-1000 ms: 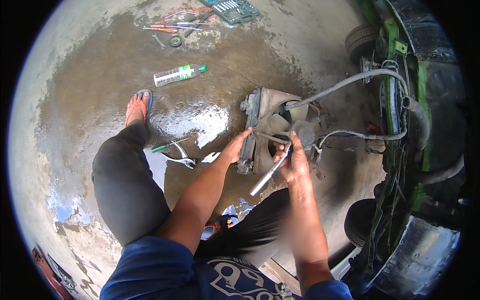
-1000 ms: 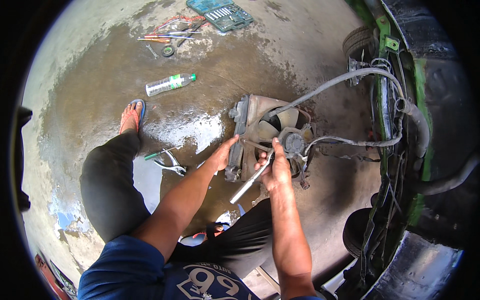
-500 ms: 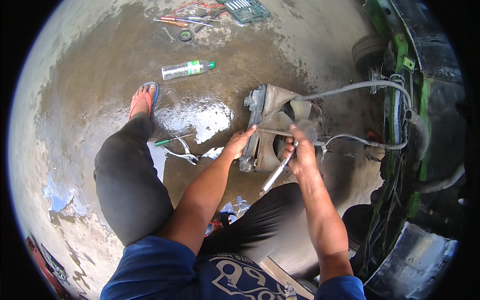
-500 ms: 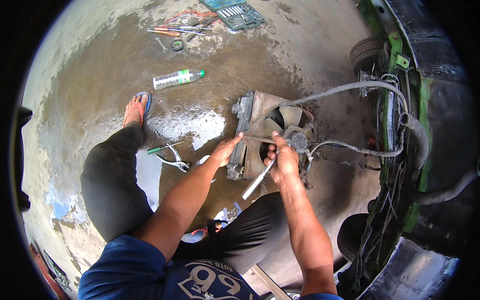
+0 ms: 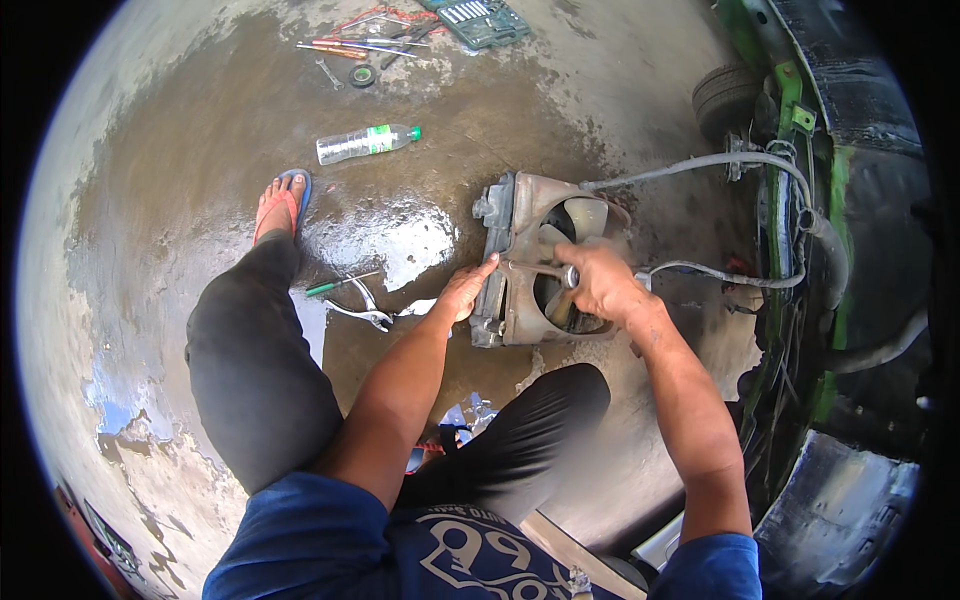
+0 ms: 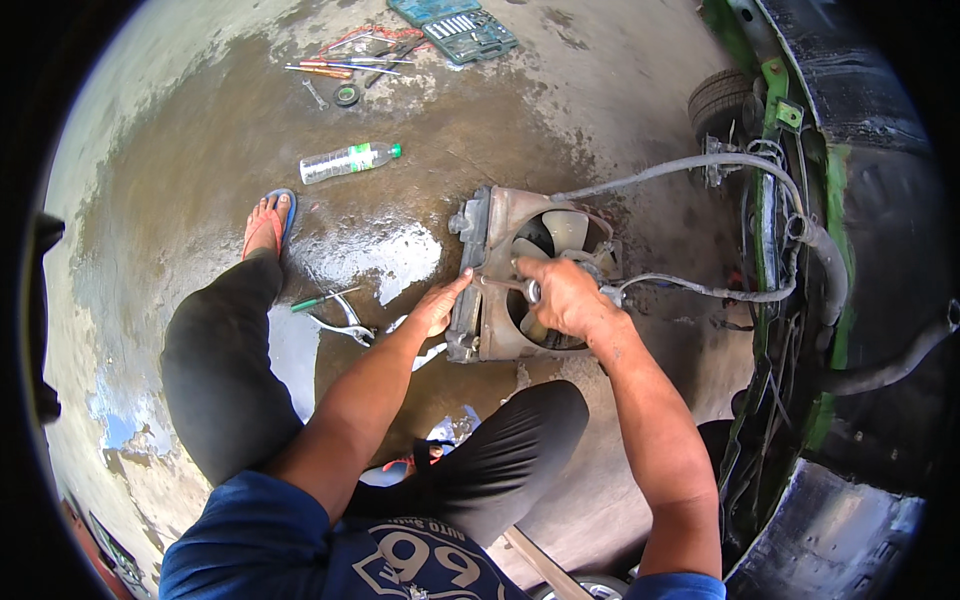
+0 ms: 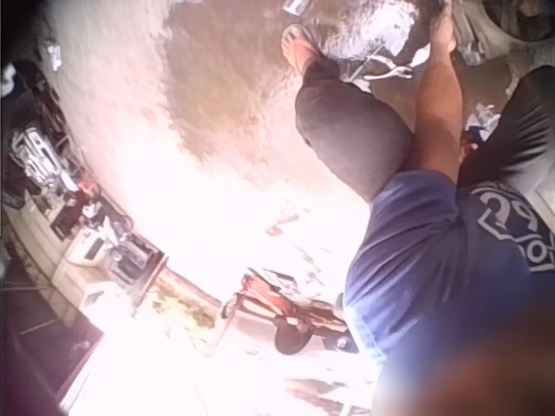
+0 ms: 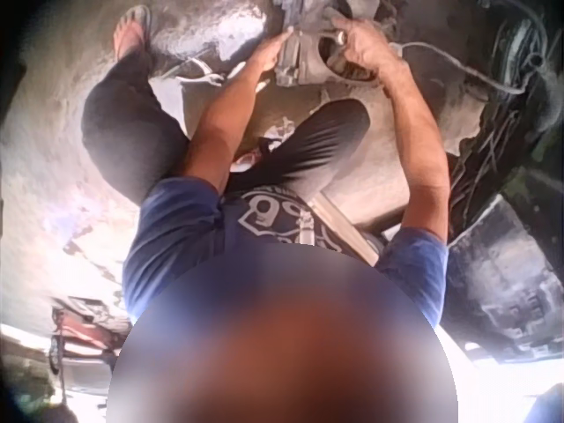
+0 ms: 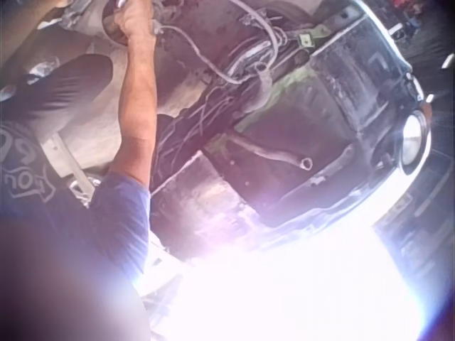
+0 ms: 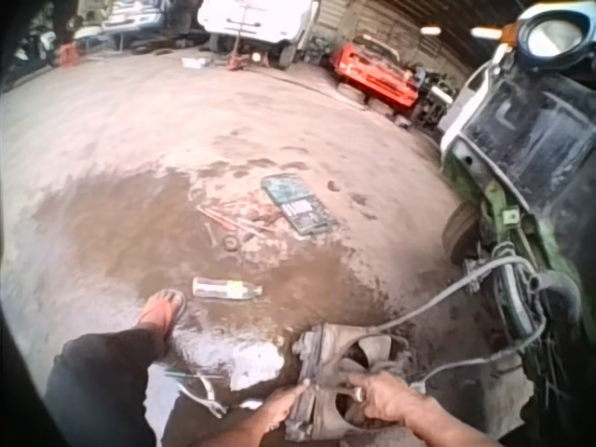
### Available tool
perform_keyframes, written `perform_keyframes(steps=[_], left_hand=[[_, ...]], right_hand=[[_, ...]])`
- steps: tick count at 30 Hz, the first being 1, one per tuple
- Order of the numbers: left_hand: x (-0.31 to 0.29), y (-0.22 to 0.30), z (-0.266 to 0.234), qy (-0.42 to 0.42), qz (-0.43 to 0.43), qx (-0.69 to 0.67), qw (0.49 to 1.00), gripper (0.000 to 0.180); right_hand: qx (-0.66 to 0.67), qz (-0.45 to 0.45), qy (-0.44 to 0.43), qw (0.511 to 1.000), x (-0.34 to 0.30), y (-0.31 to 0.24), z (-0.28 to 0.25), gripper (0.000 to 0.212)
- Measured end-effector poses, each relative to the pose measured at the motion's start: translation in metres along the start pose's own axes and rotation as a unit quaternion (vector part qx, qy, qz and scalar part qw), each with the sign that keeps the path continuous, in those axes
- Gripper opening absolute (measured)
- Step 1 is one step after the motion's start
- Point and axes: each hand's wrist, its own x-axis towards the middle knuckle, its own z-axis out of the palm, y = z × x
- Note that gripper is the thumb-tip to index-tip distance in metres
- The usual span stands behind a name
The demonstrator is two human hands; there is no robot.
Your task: The person removes a car fan assembly from the front of a white car, disconnects the electrical connector, and then sits on the floor to disassemble the fan unit using a wrench and pliers.
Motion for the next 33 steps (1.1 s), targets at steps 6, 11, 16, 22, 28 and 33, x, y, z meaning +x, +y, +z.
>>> perform_keyframes(steps=[6, 11, 16, 22, 28, 33], left_hand=[[0.004, -0.002, 0.0, 0.038, 0.001, -0.015, 0.999, 0.105], [0.001, -0.001, -0.006, 0.019, -0.014, -0.01, 1.0, 0.093], [0.0, 0.001, -0.007, 0.025, 0.007, -0.012, 1.0, 0.105], [-0.016, 0.01, -0.001, -0.039, -0.014, -0.044, 0.998, 0.098], [-0.025, 0.018, 0.004, -0.021, -0.004, -0.004, 1.0, 0.107], [-0.021, 0.016, -0.002, 0.003, -0.016, 0.006, 1.0, 0.109]], right_hand=[[0.426, 0.333, 0.06, 0.839, 0.0, -0.015, 0.011, 0.03], [-0.113, 0.062, -0.042, 0.991, 0.004, -0.024, -0.002, 0.034], [0.565, 0.401, 0.037, 0.72, 0.001, -0.034, 0.016, 0.045], [-0.115, 0.027, -0.036, 0.992, -0.001, -0.004, -0.006, 0.038], [0.177, 0.205, -0.008, 0.962, 0.004, -0.012, 0.005, 0.038], [-0.106, 0.004, 0.017, 0.994, 0.005, -0.006, 0.003, 0.029]])
